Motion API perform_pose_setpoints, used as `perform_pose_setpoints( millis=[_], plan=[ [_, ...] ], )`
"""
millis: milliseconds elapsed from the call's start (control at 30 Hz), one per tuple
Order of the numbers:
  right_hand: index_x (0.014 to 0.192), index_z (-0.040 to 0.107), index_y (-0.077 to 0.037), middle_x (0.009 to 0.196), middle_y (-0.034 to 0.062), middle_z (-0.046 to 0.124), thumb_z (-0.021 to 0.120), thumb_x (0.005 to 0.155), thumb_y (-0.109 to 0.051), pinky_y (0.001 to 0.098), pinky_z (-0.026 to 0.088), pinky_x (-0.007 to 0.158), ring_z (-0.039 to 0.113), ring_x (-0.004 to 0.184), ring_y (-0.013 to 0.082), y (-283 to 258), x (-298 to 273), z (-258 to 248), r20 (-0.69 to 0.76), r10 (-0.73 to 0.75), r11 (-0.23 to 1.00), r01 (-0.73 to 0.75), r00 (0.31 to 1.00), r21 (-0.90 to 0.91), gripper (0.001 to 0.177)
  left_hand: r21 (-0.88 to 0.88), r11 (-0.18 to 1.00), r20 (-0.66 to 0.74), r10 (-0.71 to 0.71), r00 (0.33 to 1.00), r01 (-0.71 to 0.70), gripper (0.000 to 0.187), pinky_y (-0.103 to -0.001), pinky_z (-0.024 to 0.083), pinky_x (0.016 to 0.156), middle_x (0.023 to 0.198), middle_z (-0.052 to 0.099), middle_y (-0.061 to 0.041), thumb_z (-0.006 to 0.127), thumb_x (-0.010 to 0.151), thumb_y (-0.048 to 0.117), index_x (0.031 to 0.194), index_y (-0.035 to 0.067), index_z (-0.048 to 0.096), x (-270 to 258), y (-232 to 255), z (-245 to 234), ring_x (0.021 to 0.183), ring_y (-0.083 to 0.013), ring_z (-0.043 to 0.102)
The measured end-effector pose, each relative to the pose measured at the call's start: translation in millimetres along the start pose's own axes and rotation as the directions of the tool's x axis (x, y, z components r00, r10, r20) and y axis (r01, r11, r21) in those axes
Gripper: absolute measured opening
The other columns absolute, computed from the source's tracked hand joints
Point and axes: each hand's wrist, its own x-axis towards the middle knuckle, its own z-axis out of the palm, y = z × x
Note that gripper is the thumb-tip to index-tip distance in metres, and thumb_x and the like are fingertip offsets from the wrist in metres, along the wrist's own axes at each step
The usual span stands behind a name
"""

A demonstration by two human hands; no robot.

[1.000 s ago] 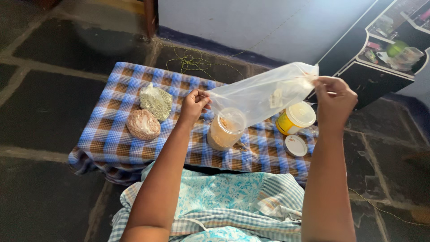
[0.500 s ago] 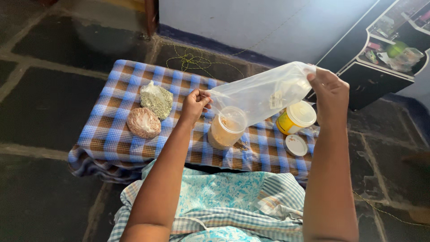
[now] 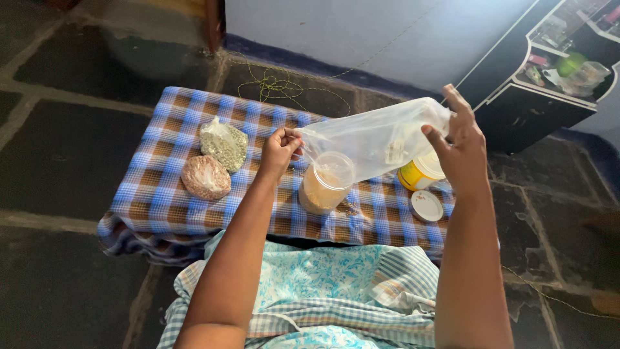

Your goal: The person sits on the floor and sorts grains by hand on a checkered cloth, picking out debris and transferring the cleaned grains into a plastic container. They then pour white beans from a plastic bag into a yellow container.

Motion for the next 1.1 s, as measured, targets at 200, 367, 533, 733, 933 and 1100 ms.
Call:
perform_pose_setpoints(
  millis=[200, 367, 533, 733, 933, 1100],
  plan=[
    [0.134, 0.067, -0.001, 0.13, 0.013, 0.072, 0.067, 0.102, 0.005, 0.0259, 0.051, 0.101, 0.066, 0.118, 0.0138, -5, -10, -3, -0.14, -0.082, 0.992, 0.094, 0.987, 0.084, 0.033, -0.025, 0.998, -0.031, 0.055, 0.998, -0.055, 0.019, -0.024, 0.055, 0.065, 0.095, 0.074, -0.002, 0.065, 0.098, 0.015, 0.116, 0.009, 0.062, -16, 19, 11, 0.076, -0.0105, 0.07],
    [0.13, 0.072, 0.0, 0.12, 0.0074, 0.073, 0.063, 0.105, 0.007, 0.0212, 0.051, 0.096, 0.064, 0.107, 0.0078, 3, -24, -4, -0.257, 0.018, 0.982, 0.031, 0.966, 0.187, 0.027, 0.029, 0.999, -0.174, 0.039, 0.984, -0.035, 0.028, -0.025, 0.055, 0.066, 0.103, 0.071, -0.001, 0.067, 0.098, 0.024, 0.122, 0.011, 0.061, -39, 21, 13, 0.081, -0.0106, 0.07],
    [0.131, 0.07, -0.001, 0.12, 0.007, 0.074, 0.061, 0.11, 0.004, 0.0212, 0.052, 0.098, 0.066, 0.107, 0.0077, 14, -55, -2, -0.439, 0.07, 0.958, 0.062, 0.896, 0.279, 0.024, 0.087, 0.993, -0.167, 0.096, 0.981, -0.082, 0.03, -0.026, 0.055, 0.067, 0.103, 0.069, -0.002, 0.066, 0.098, 0.025, 0.123, 0.009, 0.061, -69, 3, 10, 0.08, -0.012, 0.07],
    [0.133, 0.07, -0.004, 0.112, 0.0144, 0.075, 0.063, 0.11, -0.001, 0.0243, 0.049, 0.079, 0.066, 0.093, 0.0128, 61, -103, -23, -0.491, 0.311, 0.932, -0.161, 0.814, 0.325, 0.024, 0.202, 0.96, -0.071, 0.211, 0.975, -0.193, 0.027, -0.029, 0.059, 0.074, 0.101, 0.069, -0.005, 0.067, 0.099, 0.021, 0.122, 0.006, 0.063, -112, -19, 17, 0.085, -0.0146, 0.071],
    [0.128, 0.064, -0.01, 0.123, 0.0101, 0.073, 0.051, 0.104, -0.005, 0.0391, 0.062, 0.09, 0.073, 0.111, 0.0253, 174, -182, -45, -0.017, 0.795, 0.056, -0.045, 0.606, 0.997, 0.027, 0.418, 0.886, 0.025, 0.21, 0.977, -0.201, 0.025, -0.029, 0.058, 0.072, 0.092, 0.076, -0.003, 0.067, 0.096, 0.018, 0.119, 0.008, 0.065, -157, -23, 32, 0.079, -0.0139, 0.074],
    [0.129, 0.067, -0.012, 0.127, 0.0103, 0.071, 0.051, 0.109, -0.004, 0.0431, 0.059, 0.093, 0.069, 0.117, 0.0257, 257, -266, -53, 0.028, 0.82, -0.048, 0.021, 0.571, 0.999, 0.027, 0.558, 0.757, 0.115, 0.337, 0.934, -0.341, 0.025, -0.032, 0.056, 0.072, 0.092, 0.077, -0.004, 0.071, 0.094, 0.018, 0.117, 0.009, 0.067, -187, -16, 41, 0.081, -0.0167, 0.073]
  ],
)
